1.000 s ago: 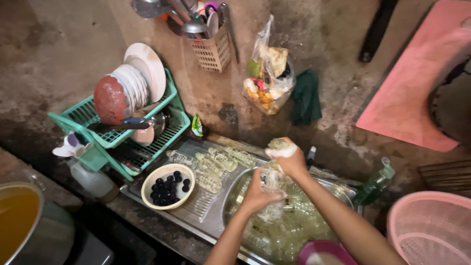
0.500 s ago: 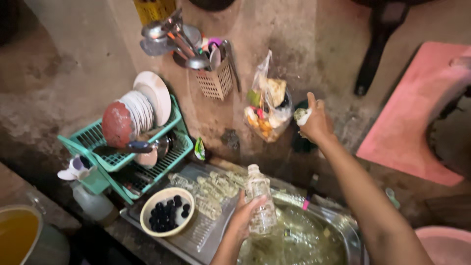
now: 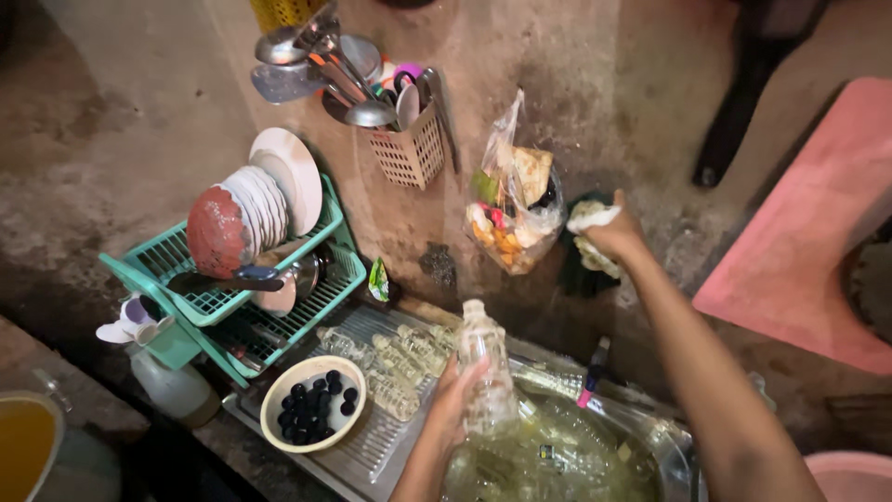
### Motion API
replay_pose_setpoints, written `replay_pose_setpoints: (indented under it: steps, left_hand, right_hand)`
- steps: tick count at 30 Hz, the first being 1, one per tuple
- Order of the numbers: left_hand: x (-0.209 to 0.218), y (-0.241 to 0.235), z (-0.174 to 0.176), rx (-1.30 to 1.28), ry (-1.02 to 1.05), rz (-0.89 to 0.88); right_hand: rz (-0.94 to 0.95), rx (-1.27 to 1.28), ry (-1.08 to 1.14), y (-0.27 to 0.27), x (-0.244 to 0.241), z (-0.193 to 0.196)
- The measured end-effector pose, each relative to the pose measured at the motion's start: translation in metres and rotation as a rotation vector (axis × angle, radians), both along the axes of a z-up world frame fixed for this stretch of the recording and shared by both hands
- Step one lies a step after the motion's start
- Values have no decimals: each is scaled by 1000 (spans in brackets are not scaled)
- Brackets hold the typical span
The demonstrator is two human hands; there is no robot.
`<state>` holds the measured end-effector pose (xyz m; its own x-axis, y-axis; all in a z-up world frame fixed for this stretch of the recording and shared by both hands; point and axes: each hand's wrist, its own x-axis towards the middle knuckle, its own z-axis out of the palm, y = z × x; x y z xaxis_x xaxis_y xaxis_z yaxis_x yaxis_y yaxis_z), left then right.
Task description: The person washes multiple clear plastic bottles in a kitchen sink using a green scrubbing sponge and dish soap. They scrub the exterior and interior of each bottle, rinse them under running water, and place the cleaned bottles on the sink's draining board.
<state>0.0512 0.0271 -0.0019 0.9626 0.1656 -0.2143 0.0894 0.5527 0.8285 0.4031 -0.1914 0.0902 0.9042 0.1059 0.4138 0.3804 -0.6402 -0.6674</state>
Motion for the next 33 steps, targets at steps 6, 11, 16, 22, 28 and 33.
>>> replay_pose_setpoints:
  steps: [6, 11, 16, 22, 28, 33]
  left_hand:
    - [30, -17, -22, -97, -102, 99]
    - [15, -21, -36, -139, -120, -32]
    - [-17, -35, -42, -208, -69, -269]
    - [2, -7, -110, -97, 71, 60]
    - [1, 1, -202, -689, 85, -74]
    - [1, -12, -221, -553, 372, -145]
  right_hand:
    - [702, 425, -168, 48, -176, -81]
    - [406, 194, -424, 80, -297, -100]
    - [323, 722, 440, 64, -240, -87]
    - [324, 339, 122, 87, -320, -129]
    - [536, -79, -685, 83, -395, -107]
    - [408, 277, -363, 83, -357, -148]
